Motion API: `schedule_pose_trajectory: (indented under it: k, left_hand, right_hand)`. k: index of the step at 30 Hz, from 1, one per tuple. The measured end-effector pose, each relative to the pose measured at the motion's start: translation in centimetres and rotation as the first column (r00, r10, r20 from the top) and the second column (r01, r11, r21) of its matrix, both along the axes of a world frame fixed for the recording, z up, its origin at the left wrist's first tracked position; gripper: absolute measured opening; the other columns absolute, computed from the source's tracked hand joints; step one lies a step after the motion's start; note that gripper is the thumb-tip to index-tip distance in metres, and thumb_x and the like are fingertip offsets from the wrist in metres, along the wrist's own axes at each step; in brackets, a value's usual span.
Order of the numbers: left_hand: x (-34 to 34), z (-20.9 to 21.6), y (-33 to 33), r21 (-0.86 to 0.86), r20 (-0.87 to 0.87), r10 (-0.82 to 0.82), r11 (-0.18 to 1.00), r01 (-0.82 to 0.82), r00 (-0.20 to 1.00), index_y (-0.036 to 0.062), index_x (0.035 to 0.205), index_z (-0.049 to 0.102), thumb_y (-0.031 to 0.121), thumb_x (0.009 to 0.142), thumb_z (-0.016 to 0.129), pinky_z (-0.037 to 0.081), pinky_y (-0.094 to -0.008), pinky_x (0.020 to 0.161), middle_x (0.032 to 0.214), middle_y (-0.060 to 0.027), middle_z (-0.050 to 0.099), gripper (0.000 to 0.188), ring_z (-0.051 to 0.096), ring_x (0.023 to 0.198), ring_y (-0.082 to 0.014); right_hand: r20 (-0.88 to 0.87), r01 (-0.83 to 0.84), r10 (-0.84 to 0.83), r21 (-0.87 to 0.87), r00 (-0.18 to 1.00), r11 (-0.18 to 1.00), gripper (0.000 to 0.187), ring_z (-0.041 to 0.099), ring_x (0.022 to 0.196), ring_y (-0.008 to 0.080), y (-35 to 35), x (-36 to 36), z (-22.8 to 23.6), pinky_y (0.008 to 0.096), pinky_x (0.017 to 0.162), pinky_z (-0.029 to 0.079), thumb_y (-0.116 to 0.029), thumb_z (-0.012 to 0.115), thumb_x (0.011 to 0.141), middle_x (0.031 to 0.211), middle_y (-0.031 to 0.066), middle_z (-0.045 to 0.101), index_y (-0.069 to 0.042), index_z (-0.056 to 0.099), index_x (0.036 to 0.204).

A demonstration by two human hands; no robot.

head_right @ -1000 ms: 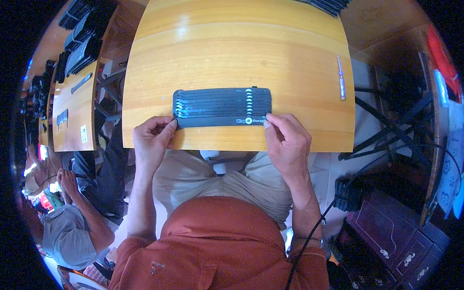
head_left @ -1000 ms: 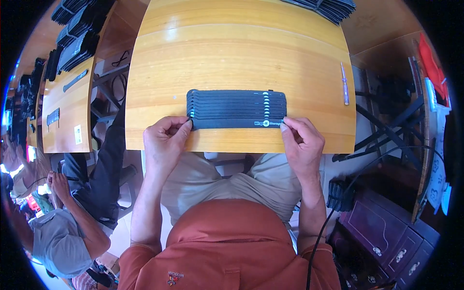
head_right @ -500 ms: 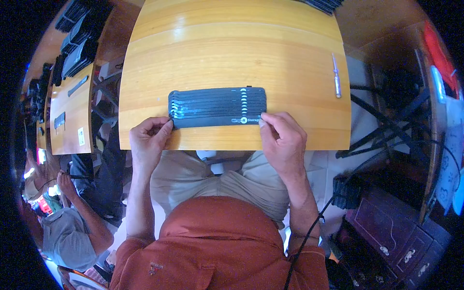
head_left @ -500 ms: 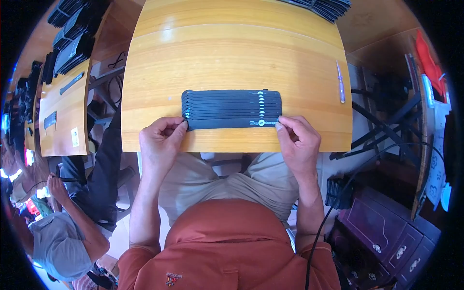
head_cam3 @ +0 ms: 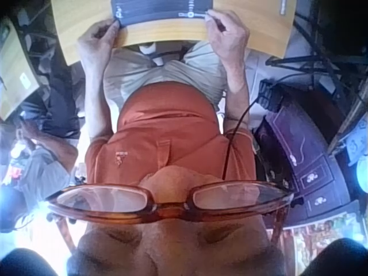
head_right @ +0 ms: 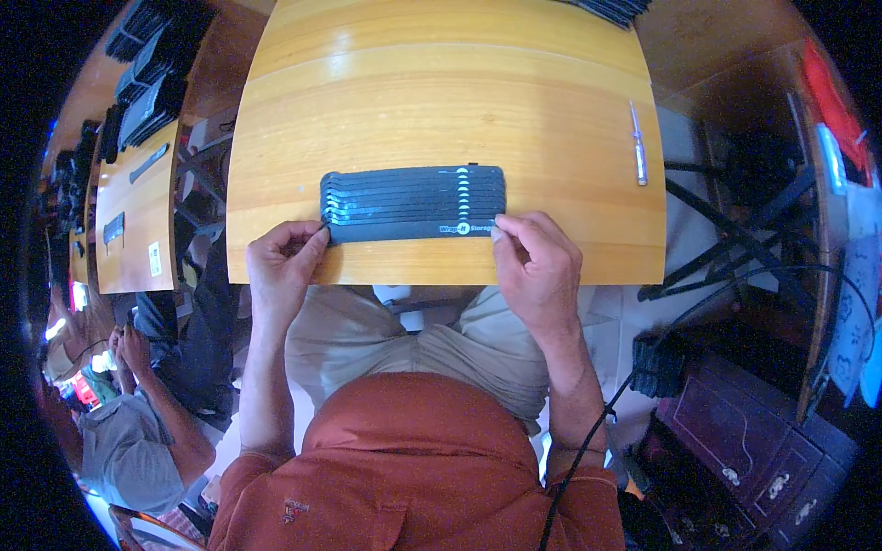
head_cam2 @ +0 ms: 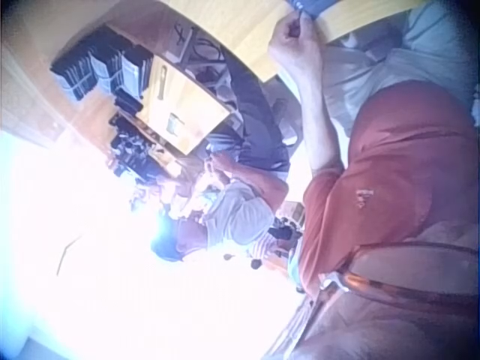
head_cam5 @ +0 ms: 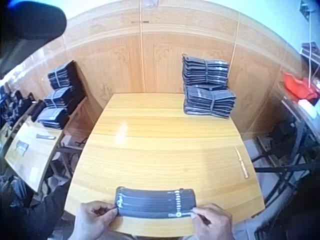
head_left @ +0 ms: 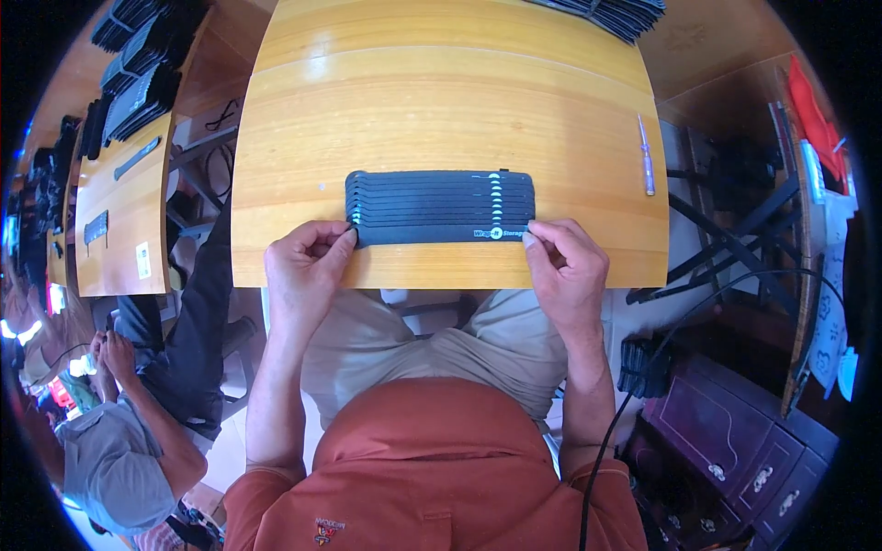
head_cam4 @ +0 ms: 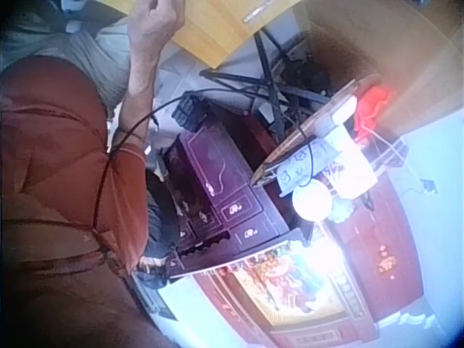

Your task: Aligning and stacking black fabric straps with white labels on a wooden table.

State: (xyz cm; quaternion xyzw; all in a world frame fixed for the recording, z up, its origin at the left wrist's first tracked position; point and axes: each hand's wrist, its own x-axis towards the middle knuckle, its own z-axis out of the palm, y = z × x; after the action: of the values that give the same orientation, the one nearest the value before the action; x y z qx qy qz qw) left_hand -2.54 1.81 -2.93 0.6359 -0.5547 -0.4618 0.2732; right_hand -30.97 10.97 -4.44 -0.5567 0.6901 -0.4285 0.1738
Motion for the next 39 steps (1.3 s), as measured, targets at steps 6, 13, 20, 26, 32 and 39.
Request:
schedule_pose_trajectory:
  k: [6, 13, 20, 26, 32, 39]
  left_hand:
    - [-0.02, -0.09, 0.01, -0.019, 0.008, -0.007, 1.000, 0.008, 1.000, -0.0050, 0.100, 0.077, 0.006, 0.094, 0.077, 0.046, -0.0213, 0.057, 0.074, -0.0005, 0.069, 0.013, 0.057, 0.064, -0.0038]
    - [-0.03, 0.04, -0.03, 0.003, 0.034, 0.000, 1.000, 0.000, 0.999, -0.0056, 0.100, 0.077, 0.006, 0.093, 0.077, 0.049, -0.0222, 0.059, 0.075, -0.0014, 0.071, 0.013, 0.058, 0.066, -0.0045]
    - [-0.05, -0.10, -0.10, -0.018, 0.027, -0.008, 1.000, 0.008, 1.000, -0.0059, 0.101, 0.077, 0.006, 0.093, 0.077, 0.051, -0.0226, 0.062, 0.076, -0.0027, 0.072, 0.014, 0.060, 0.067, -0.0052]
    - [-0.08, -0.15, -0.01, -0.034, 0.042, -0.011, 0.999, 0.013, 0.999, -0.0063, 0.102, 0.077, 0.005, 0.093, 0.077, 0.051, -0.0226, 0.063, 0.078, -0.0035, 0.072, 0.014, 0.060, 0.068, -0.0054]
    - [-0.25, -0.07, -0.04, -0.046, 0.042, -0.017, 0.999, 0.019, 0.999, -0.0062, 0.101, 0.076, 0.005, 0.093, 0.077, 0.051, -0.0224, 0.063, 0.079, -0.0031, 0.072, 0.014, 0.060, 0.068, -0.0051]
    - [0.01, -0.58, -0.06, -0.077, 0.040, -0.027, 0.997, 0.030, 0.999, -0.0058, 0.101, 0.076, 0.005, 0.093, 0.077, 0.050, -0.0226, 0.062, 0.077, -0.0037, 0.073, 0.014, 0.060, 0.066, -0.0053]
  right_hand:
    - [-0.001, -0.002, 0.002, 0.011, 1.000, 1.000, 0.012, 0.071, 0.073, 0.0259, 0.02, -0.06, 0.04, 0.0354, 0.066, 0.056, 0.002, 0.073, 0.087, 0.087, 0.0147, 0.071, 0.001, 0.073, 0.099]
    - [0.021, 0.000, -0.001, 0.038, 1.000, 0.999, 0.011, 0.070, 0.072, 0.0249, -0.09, 0.02, 0.34, 0.0353, 0.066, 0.055, 0.002, 0.073, 0.088, 0.087, 0.0139, 0.071, 0.001, 0.074, 0.099]
    - [0.011, -0.009, 0.008, 0.049, 1.000, 0.999, 0.011, 0.070, 0.073, 0.0257, -0.06, -0.18, 0.42, 0.0357, 0.067, 0.055, 0.001, 0.073, 0.088, 0.087, 0.0140, 0.071, 0.001, 0.074, 0.098]
    - [0.038, -0.008, 0.007, 0.042, 0.999, 0.999, 0.010, 0.072, 0.076, 0.0275, -0.10, -0.18, 0.43, 0.0359, 0.068, 0.056, 0.001, 0.072, 0.088, 0.090, 0.0156, 0.073, 0.002, 0.075, 0.098]
    - [0.026, -0.003, 0.002, 0.026, 1.000, 1.000, 0.011, 0.073, 0.079, 0.0307, -0.17, -0.33, 0.28, 0.0372, 0.071, 0.057, 0.003, 0.070, 0.086, 0.089, 0.0176, 0.073, 0.002, 0.076, 0.094]
    - [-0.005, -0.010, 0.010, 0.001, 1.000, 1.000, 0.012, 0.073, 0.079, 0.0325, -0.39, -0.35, 0.21, 0.0394, 0.072, 0.057, 0.003, 0.069, 0.084, 0.088, 0.0182, 0.073, 0.002, 0.077, 0.093]
